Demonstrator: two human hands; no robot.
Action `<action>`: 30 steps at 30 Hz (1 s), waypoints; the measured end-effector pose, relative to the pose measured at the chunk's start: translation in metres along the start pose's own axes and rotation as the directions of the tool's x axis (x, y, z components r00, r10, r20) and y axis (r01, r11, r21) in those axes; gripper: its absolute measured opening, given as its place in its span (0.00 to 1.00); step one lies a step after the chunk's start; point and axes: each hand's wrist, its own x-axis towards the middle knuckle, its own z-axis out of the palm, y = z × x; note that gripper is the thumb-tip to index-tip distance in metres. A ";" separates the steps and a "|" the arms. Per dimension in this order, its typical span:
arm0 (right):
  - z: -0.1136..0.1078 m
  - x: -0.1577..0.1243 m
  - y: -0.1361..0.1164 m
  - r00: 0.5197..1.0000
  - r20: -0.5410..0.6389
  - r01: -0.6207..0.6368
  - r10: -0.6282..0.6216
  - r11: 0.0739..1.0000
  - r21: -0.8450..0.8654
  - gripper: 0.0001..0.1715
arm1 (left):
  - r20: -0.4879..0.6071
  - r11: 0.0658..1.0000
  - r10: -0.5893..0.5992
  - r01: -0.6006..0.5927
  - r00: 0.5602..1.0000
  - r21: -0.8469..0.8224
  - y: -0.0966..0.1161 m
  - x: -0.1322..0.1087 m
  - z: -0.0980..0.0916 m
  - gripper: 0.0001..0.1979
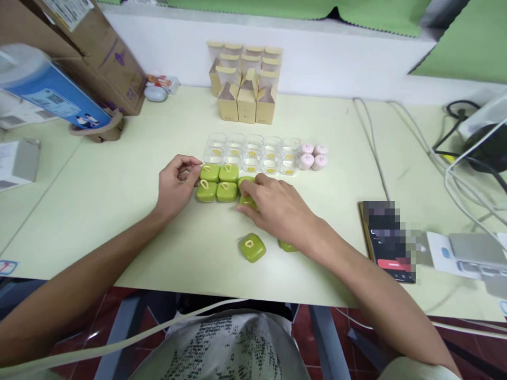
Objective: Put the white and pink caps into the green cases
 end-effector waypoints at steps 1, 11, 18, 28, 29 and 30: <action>-0.001 0.000 -0.001 1.000 -0.015 -0.012 0.012 1.000 0.006 0.10 | 0.001 1.000 0.001 -0.001 1.000 -0.004 0.000 0.000 0.000 0.07; 0.000 0.008 -0.001 0.997 -0.072 0.005 -0.006 1.000 -0.016 0.19 | -0.001 1.000 0.006 -0.006 1.000 -0.007 0.001 -0.001 0.000 0.07; -0.002 0.011 -0.002 0.999 -0.033 0.039 -0.043 0.993 -0.111 0.21 | 0.005 1.000 0.022 -0.022 1.000 -0.002 0.001 -0.002 0.000 0.09; 0.007 0.020 0.006 0.981 -0.196 0.014 -0.005 0.999 0.045 0.19 | 0.001 1.000 0.018 -0.018 1.000 -0.008 0.003 -0.002 0.000 0.07; 0.007 0.022 0.008 0.978 -0.209 0.023 -0.004 0.996 0.084 0.19 | 0.001 1.000 0.015 -0.015 1.000 -0.009 0.003 -0.002 0.000 0.07; 0.007 0.023 0.011 0.975 -0.220 0.031 -0.004 0.993 0.116 0.18 | 0.003 1.000 0.011 -0.011 1.000 -0.010 0.003 -0.002 0.000 0.07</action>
